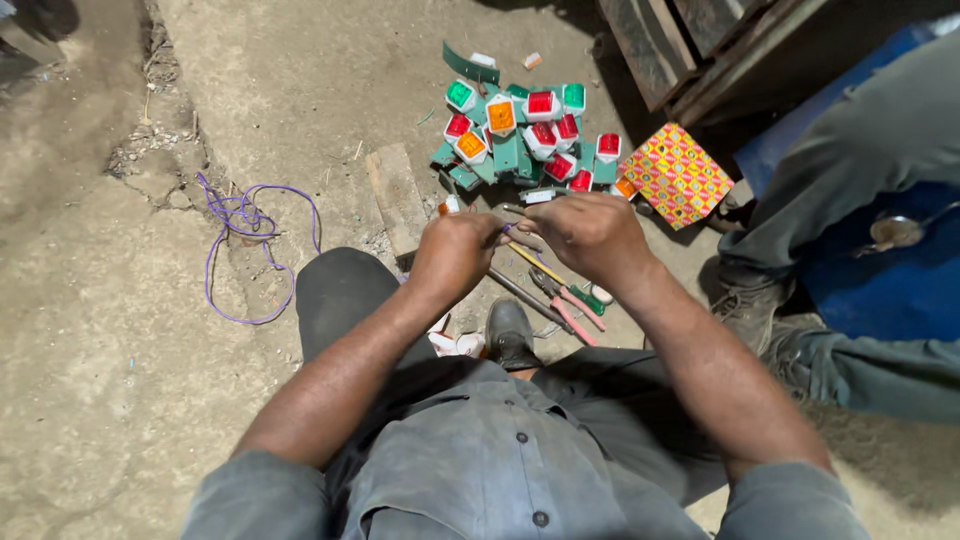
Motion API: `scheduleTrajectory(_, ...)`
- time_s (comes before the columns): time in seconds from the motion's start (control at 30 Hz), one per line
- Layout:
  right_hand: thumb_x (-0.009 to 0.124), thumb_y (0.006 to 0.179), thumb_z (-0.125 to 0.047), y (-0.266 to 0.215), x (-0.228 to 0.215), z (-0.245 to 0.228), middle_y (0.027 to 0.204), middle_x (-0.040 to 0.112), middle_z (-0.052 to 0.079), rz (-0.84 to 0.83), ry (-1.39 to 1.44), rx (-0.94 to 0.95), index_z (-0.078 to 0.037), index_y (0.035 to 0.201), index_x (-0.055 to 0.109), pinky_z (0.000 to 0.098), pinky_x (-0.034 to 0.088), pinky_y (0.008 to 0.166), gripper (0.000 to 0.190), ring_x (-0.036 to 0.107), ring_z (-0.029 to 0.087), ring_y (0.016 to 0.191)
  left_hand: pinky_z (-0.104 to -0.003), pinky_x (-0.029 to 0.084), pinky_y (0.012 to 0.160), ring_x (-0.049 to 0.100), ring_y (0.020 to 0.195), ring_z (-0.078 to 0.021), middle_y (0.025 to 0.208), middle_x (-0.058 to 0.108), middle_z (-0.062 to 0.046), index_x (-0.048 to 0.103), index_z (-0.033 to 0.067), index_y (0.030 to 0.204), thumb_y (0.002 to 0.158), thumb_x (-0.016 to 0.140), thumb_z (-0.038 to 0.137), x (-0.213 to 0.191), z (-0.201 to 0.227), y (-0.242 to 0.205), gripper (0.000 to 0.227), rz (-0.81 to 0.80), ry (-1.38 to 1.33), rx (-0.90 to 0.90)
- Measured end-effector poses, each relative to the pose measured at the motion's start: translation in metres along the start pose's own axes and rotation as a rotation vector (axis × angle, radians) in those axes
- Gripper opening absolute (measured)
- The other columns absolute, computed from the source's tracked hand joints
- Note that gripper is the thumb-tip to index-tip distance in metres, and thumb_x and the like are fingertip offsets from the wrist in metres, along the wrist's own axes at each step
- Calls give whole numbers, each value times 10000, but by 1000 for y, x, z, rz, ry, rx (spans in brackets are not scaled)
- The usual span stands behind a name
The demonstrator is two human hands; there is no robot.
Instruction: The person sits on the floor and uses pliers to strip and twist purple wires. They repeatedly cut, strip, and twist the wires while surrounded by small electrical components and tools.
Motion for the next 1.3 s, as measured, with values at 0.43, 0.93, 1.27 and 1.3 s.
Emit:
scheduleTrajectory(0.43, 743, 835, -199, -16, 33, 26, 1078, 694, 180, -54, 743, 606, 22, 1207, 640, 377, 549, 813, 445, 680, 297, 962, -466, 522, 678, 661, 803, -316, 816, 673, -117, 690, 71, 864, 848, 717, 107, -40, 17, 6, 48, 185, 109, 120)
scheduleTrajectory(0.93, 725, 1007, -177, -9, -8, 7, 764, 646, 88, 34, 66, 60, -51, 941, 676, 377, 487, 665, 151, 638, 254, 714, -409, 563, 672, 726, 775, -300, 833, 753, -109, 766, 96, 1001, 914, 683, 225, -29, 8, 16, 176, -363, -272, -184)
scheduleTrajectory(1.27, 625, 1052, -303, -56, 50, 47, 715, 686, 65, -188, 1089, 873, -2, 950, 697, 299, 527, 647, 325, 645, 174, 655, -480, 529, 692, 706, 806, -325, 816, 721, -115, 739, 86, 897, 873, 721, 231, -21, 18, 14, 148, -17, 90, 91)
scheduleTrajectory(1.3, 672, 1000, -269, -43, 30, 37, 760, 695, 81, -143, 760, 604, 7, 1025, 693, 319, 527, 660, 278, 656, 202, 689, -499, 520, 676, 703, 775, -331, 801, 728, -117, 759, 102, 916, 882, 732, 293, -17, 10, 17, 196, -113, 22, -24)
Point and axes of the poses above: each hand's wrist, its own y-axis towards the middle knuckle, its own x-axis out of the palm, z = x × y, the point moved 7 cm from there along y, towards the middle knuckle
